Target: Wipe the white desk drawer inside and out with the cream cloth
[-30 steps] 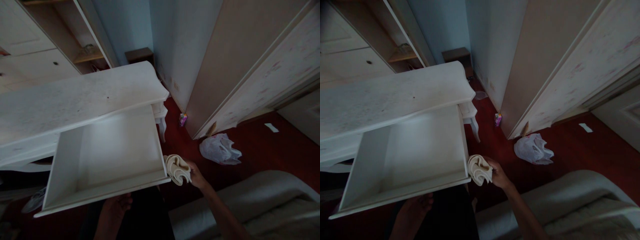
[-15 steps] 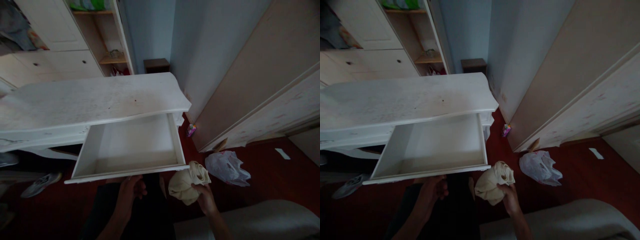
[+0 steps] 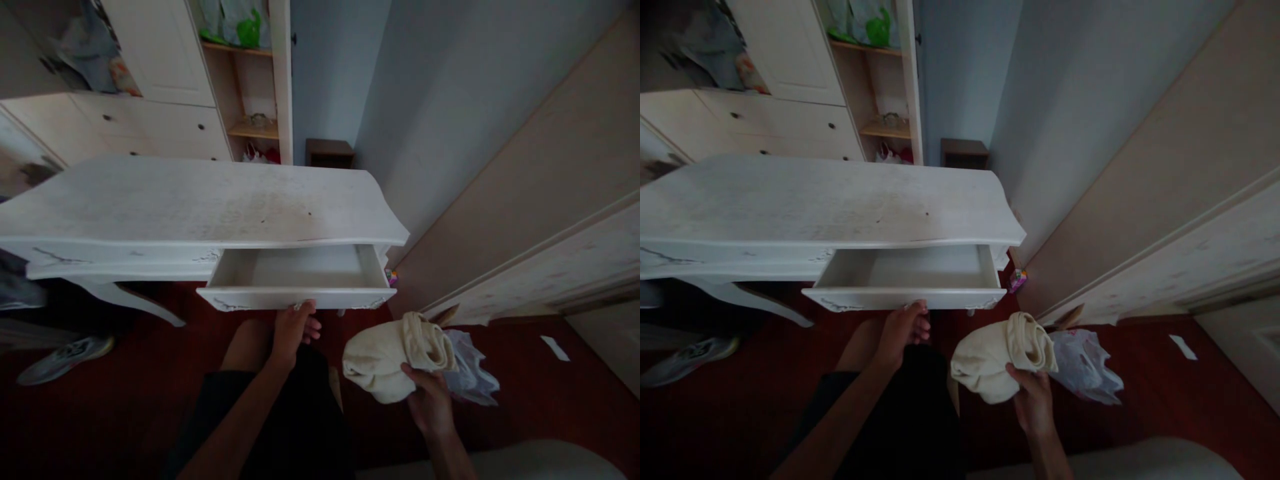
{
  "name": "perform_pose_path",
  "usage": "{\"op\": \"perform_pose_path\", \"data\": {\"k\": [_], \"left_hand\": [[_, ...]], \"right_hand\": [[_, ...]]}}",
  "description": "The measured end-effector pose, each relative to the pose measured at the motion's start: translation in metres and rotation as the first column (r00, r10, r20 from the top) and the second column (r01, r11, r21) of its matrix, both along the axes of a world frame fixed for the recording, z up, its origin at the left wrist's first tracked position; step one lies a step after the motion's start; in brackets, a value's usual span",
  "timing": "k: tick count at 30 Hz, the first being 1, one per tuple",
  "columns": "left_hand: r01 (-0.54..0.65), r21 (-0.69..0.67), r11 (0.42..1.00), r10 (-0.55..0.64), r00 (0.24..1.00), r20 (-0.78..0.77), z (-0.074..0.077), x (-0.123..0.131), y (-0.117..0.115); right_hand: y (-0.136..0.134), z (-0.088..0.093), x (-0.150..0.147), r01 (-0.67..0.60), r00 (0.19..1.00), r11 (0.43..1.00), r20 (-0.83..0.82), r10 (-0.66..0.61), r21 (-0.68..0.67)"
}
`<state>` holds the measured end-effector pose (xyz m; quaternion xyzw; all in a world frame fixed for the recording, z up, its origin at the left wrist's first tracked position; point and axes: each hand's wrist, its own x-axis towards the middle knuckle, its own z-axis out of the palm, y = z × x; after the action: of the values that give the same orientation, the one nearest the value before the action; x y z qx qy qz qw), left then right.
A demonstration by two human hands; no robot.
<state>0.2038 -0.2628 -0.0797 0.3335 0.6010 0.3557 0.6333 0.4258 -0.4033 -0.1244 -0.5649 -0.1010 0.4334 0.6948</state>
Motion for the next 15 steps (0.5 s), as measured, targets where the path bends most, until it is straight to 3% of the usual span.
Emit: {"op": "perform_pose_path", "data": {"k": [10,15], "left_hand": [[0.058,0.03,0.998,-0.061,0.995,0.078,0.006,0.011,0.067],[0.11,0.05,0.993,-0.113,0.992,0.061,0.003,0.009,0.095]], "right_hand": [[0.046,0.03,-0.029,0.029,0.995,0.998,0.096,-0.035,0.064],[0.086,0.045,-0.031,0.119,0.978,0.988,0.162,-0.134,0.099]]}}
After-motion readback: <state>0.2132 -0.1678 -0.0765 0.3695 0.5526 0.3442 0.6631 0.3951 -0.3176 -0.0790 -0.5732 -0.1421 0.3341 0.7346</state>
